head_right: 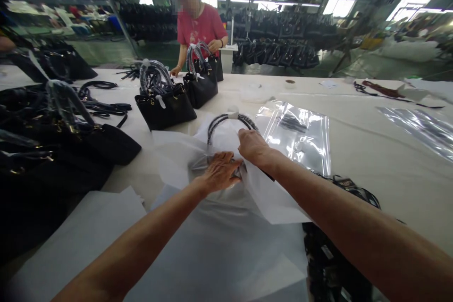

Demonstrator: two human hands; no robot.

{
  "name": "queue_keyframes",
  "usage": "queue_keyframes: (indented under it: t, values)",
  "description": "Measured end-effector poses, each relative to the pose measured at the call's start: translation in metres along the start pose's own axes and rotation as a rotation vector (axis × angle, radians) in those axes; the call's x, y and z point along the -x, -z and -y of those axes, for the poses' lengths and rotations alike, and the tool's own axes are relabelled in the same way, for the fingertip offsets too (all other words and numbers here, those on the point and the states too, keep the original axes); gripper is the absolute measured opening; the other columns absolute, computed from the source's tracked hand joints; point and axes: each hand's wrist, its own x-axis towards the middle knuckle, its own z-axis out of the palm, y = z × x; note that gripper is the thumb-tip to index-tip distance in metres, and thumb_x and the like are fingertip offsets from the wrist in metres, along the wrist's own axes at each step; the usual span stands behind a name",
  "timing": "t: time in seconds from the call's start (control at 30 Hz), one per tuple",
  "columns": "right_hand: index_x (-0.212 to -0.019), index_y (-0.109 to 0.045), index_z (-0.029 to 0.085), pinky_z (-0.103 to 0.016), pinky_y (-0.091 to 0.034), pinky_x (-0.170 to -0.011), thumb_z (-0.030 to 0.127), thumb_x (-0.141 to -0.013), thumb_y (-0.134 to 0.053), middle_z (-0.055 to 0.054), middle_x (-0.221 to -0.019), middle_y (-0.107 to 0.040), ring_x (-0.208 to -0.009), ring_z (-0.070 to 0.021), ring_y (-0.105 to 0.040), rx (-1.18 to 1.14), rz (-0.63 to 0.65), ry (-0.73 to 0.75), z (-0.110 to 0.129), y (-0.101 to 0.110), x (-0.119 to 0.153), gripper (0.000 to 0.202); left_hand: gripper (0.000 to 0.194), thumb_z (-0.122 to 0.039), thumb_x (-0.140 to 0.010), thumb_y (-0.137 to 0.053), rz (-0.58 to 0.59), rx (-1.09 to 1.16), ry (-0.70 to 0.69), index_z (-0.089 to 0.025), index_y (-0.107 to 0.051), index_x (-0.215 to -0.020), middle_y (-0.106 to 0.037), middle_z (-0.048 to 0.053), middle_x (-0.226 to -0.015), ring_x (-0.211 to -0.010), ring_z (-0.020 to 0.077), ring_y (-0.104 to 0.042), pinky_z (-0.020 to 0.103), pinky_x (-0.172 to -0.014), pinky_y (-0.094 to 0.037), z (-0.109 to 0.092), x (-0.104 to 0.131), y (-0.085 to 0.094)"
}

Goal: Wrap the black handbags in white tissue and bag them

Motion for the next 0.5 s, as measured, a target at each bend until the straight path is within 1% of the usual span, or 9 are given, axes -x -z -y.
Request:
queue_keyframes:
  t: [0.07,0.13,0.2,0.27,0.33,0.37,0.43,0.5]
  values:
    - [-0.092,-0.067,0.011,-0.023,-0.045,-0.076,0.018,-0.078,-0.061,-0.01,-0.088,-0.069,-0.089,-0.0196,-0.064,0.036,0.091,0.039,0.006,0.007,-0.004,0.017,0.052,-0.044,-0.074,-0.065,0.02,0.007,-0.01,-0.019,-0.051,-0.117,-0.051,0.014,-0.115,-0.109,0.0299,-0.047,0.043,-0.093,-0.039,0.002,-0.005,0.002]
    - [-0.088,-0.069,0.012,-0.024,-0.046,-0.075,0.014,-0.079,-0.058,-0.009,-0.085,-0.069,-0.088,-0.0198,-0.064,0.062,0.148,0.08,0.014,0.009,-0.003,0.015,0.047,-0.044,-0.074,-0.065,0.038,0.005,-0.027,-0.018,-0.053,-0.112,-0.054,0.013,-0.112,-0.108,0.0307,-0.048,0.044,-0.091,-0.04,0.005,-0.008,0.0]
    - [-0.086,-0.069,0.011,-0.024,-0.046,-0.074,0.01,-0.078,-0.054,-0.011,-0.086,-0.069,-0.087,-0.0207,-0.064,0.08,0.162,0.104,0.022,0.001,0.006,0.017,0.038,-0.041,-0.078,-0.061,0.048,0.0,-0.07,-0.016,-0.056,-0.108,-0.057,0.014,-0.109,-0.104,0.0302,-0.051,0.043,-0.088,-0.042,0.009,-0.008,-0.004]
    - [-0.088,-0.068,0.011,-0.024,-0.046,-0.072,0.008,-0.081,-0.049,-0.012,-0.087,-0.067,-0.083,-0.0196,-0.064,0.04,0.132,0.1,0.03,-0.017,0.024,0.02,0.025,-0.031,-0.084,-0.053,0.043,-0.01,-0.152,-0.014,-0.058,-0.103,-0.061,0.014,-0.105,-0.101,0.0282,-0.055,0.042,-0.087,-0.043,0.014,-0.005,-0.009]
    - [-0.092,-0.066,0.012,-0.024,-0.047,-0.072,0.008,-0.084,-0.044,-0.011,-0.089,-0.066,-0.079,-0.0178,-0.063,-0.058,0.04,0.079,0.037,-0.046,0.045,0.024,0.02,-0.019,-0.087,-0.046,0.034,-0.019,-0.238,-0.013,-0.061,-0.099,-0.065,0.013,-0.1,-0.097,0.0256,-0.058,0.039,-0.087,-0.044,0.02,0.0,-0.012]
    - [-0.095,-0.065,0.013,-0.025,-0.048,-0.073,0.009,-0.086,-0.041,-0.011,-0.09,-0.065,-0.079,-0.0177,-0.063,-0.118,-0.038,0.075,0.039,-0.062,0.056,0.025,0.021,-0.014,-0.086,-0.044,0.029,-0.022,-0.276,-0.013,-0.062,-0.097,-0.066,0.012,-0.097,-0.096,0.0246,-0.059,0.037,-0.086,-0.045,0.023,0.003,-0.012]
    - [-0.102,-0.062,0.012,-0.028,-0.05,-0.078,0.01,-0.088,-0.038,-0.012,-0.092,-0.064,-0.083,-0.0192,-0.062,-0.24,-0.238,0.101,0.042,-0.093,0.074,0.028,0.024,-0.01,-0.085,-0.041,0.022,-0.029,-0.336,-0.013,-0.063,-0.095,-0.067,0.011,-0.094,-0.094,0.0239,-0.06,0.036,-0.086,-0.046,0.028,0.006,-0.009]
    - [-0.112,-0.057,0.011,-0.032,-0.05,-0.083,0.011,-0.09,-0.035,-0.013,-0.095,-0.063,-0.09,-0.021,-0.061,-0.336,-0.43,0.133,0.044,-0.117,0.085,0.032,0.027,-0.007,-0.085,-0.038,0.016,-0.026,-0.37,-0.012,-0.063,-0.094,-0.067,0.01,-0.096,-0.095,0.0232,-0.06,0.035,-0.088,-0.045,0.029,0.007,-0.004]
